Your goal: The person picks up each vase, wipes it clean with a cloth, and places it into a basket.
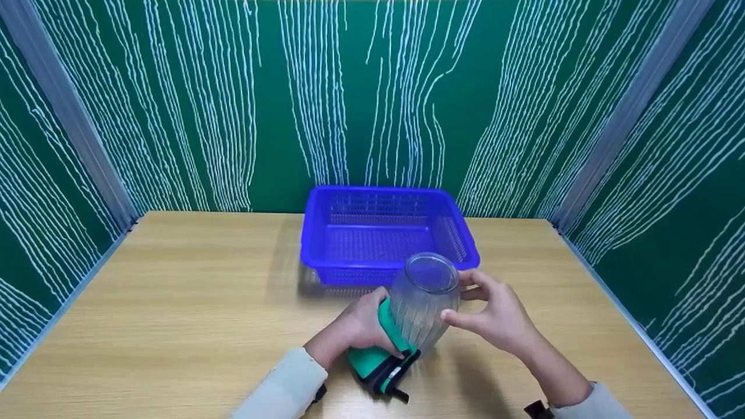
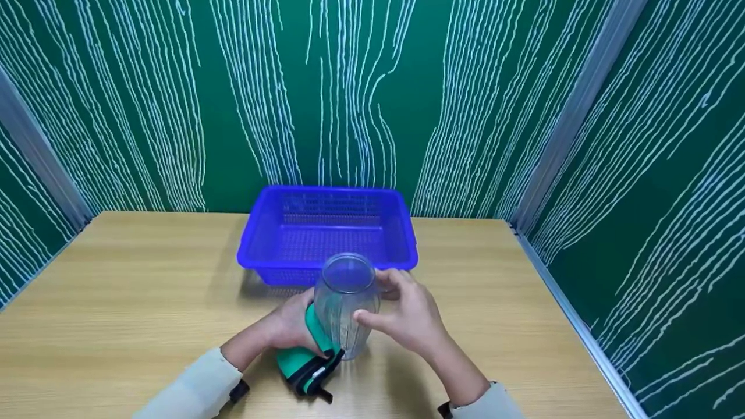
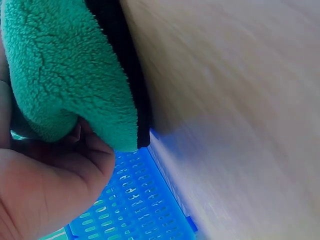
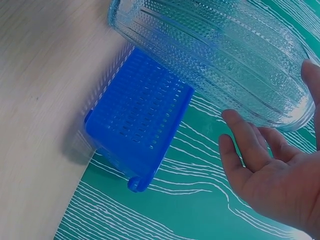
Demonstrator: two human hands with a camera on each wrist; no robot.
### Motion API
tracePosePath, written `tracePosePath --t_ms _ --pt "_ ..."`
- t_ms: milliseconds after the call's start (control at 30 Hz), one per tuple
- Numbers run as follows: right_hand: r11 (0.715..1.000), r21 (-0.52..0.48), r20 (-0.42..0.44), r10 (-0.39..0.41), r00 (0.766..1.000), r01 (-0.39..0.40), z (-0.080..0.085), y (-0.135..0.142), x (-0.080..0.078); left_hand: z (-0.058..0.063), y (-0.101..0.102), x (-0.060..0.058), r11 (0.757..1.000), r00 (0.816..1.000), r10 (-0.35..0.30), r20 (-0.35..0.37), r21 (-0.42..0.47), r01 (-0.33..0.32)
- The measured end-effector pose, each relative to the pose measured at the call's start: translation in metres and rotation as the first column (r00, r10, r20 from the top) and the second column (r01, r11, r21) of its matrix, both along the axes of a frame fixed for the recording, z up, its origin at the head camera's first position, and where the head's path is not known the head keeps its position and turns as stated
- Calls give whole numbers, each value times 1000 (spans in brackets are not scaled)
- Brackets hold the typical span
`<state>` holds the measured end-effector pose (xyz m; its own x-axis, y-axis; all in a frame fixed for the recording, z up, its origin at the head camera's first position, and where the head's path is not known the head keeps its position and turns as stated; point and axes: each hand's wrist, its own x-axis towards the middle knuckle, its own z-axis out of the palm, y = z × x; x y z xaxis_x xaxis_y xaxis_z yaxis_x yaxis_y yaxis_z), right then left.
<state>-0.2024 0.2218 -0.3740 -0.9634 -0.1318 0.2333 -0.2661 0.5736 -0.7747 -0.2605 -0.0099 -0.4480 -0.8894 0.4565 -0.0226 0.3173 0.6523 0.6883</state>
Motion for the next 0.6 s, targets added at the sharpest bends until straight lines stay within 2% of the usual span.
tracePosePath --t_ms 167,333,467,600 --pt "1000 22 -9 9 1000 -8 0 -1 1 1 -3 1 1000 1000 -19 -11 4 19" --pt "999 50 -76 17 997 -13 0 -1 1 7 -6 1 999 999 -32 -36 15 33" --pt "999 43 -118 7 993 -2 -1 -2 2 15 -8 1 994 999 -44 -21 97 46" --pt "999 40 -112 -2 994 6 -1 -1 3 27 -11 0 983 999 -52 -6 175 53"
